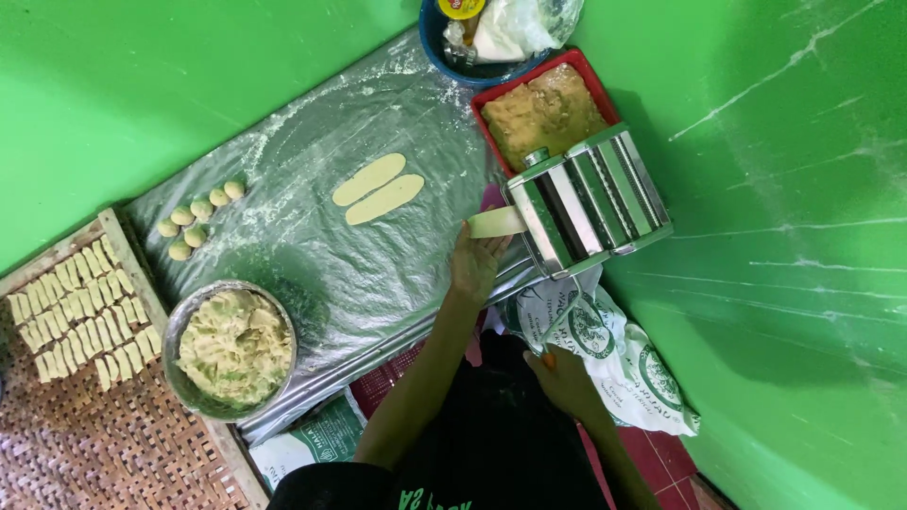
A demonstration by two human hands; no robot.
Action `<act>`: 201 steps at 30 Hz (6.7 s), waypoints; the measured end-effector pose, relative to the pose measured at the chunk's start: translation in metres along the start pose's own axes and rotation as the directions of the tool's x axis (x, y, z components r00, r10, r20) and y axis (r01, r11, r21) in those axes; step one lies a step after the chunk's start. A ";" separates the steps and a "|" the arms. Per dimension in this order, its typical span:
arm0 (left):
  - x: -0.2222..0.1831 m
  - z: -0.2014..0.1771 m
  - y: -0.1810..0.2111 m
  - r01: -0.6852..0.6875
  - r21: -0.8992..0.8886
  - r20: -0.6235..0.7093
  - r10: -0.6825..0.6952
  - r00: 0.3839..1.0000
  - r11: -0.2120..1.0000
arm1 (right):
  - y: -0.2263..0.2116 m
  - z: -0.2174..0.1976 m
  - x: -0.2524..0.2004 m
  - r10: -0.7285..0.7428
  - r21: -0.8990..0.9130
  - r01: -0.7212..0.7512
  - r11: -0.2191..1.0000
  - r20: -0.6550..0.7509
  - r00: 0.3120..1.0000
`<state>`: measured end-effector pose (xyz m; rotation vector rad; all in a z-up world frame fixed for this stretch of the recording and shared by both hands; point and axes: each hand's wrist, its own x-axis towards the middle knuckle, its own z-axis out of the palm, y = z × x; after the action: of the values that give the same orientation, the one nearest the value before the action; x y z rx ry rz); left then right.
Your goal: Preparing filled pastries by rolling out dough strips and wrapping them around filling
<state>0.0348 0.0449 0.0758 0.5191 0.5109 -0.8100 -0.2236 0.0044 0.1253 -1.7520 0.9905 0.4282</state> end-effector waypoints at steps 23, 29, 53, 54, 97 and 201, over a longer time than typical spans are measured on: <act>-0.004 0.008 0.006 -0.016 0.014 -0.031 0.016 0.999 1.000 | 0.063 -0.114 0.064 -0.271 -0.306 0.071 0.949 -0.683 0.679; -0.033 0.041 0.006 -0.039 0.102 -0.105 0.050 0.993 0.994 | 0.100 -0.076 0.107 -0.129 -0.231 -0.008 0.973 -0.570 0.811; -0.163 0.094 -0.026 -0.258 0.480 0.252 0.150 0.956 0.838 | -0.057 -0.071 0.051 -0.300 0.994 0.074 0.076 -0.048 0.953; -0.164 0.094 -0.027 -0.290 0.514 0.271 0.168 0.948 0.807 | -0.050 -0.072 0.058 -0.285 0.990 0.108 0.089 -0.079 0.955; -0.175 0.103 0.001 -0.494 0.641 0.272 0.428 0.862 0.587 | -0.087 -0.097 0.036 -0.236 0.808 0.440 0.392 -0.374 0.897; -0.108 0.125 -0.017 0.106 0.339 0.096 -0.147 0.985 0.935 | -0.198 -0.144 0.026 -0.632 -0.435 0.520 0.735 -0.163 0.757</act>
<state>-0.0140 0.0173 0.2320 0.7501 0.2979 -1.0541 -0.0765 -0.1112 0.2855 -2.4089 0.5110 -0.0846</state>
